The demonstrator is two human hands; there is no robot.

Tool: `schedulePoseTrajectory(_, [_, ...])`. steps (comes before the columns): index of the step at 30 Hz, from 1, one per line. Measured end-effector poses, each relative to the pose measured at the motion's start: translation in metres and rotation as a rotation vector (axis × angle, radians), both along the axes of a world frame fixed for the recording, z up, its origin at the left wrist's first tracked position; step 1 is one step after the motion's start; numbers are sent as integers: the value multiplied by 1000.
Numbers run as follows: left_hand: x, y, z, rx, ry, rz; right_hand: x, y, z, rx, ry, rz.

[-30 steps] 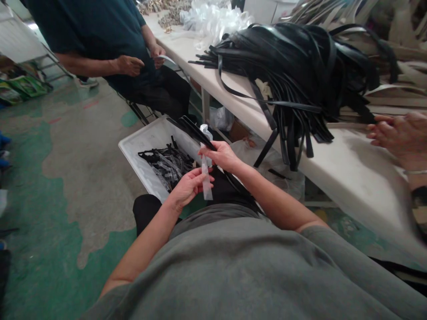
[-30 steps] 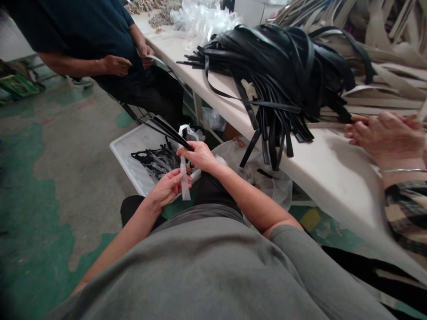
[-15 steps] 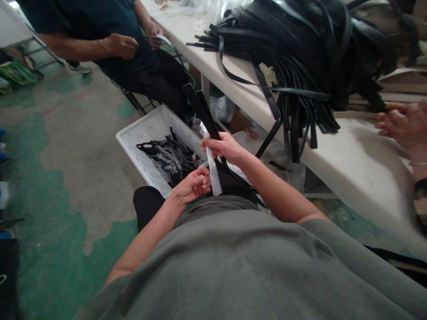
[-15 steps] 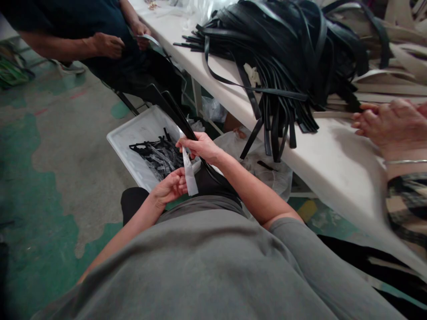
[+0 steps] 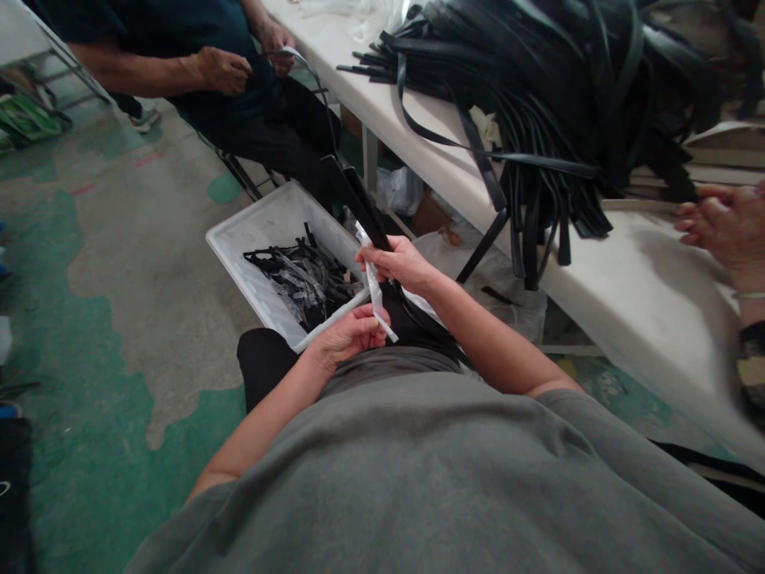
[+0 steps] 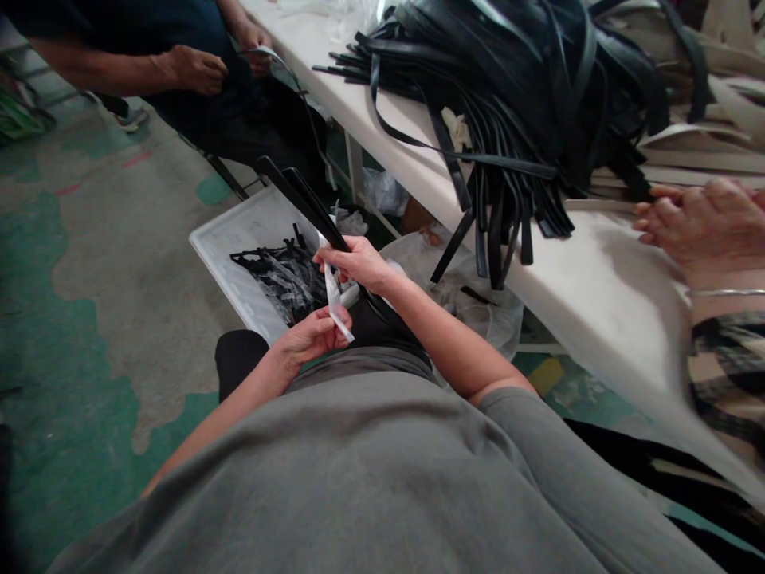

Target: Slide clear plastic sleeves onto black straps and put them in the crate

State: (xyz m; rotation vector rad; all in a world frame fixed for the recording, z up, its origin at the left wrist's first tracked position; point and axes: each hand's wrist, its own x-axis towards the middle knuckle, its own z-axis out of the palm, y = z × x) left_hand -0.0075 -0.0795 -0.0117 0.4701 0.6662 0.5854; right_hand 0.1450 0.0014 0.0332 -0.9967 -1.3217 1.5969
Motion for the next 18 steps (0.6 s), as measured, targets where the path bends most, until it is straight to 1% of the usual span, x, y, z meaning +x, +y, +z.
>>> schedulePoseTrajectory(5, [-5, 5, -4, -27, 29, 101, 2, 1, 1, 59, -127, -48])
schedulePoseTrajectory(8, [-7, 6, -7, -35, -13, 89, 1, 1, 1, 82, -153, -48])
schedulePoseTrajectory(11, [-3, 5, -4, -59, -25, 84, -2, 0, 0, 86, -160, -32])
schedulePoseTrajectory(15, [4, 5, 0, -92, -6, 127, -3, 0, -2, 47, -205, -20])
schedulePoseTrajectory(18, [3, 10, -4, -73, 60, 233, 2, -2, -5, -20, -324, 47])
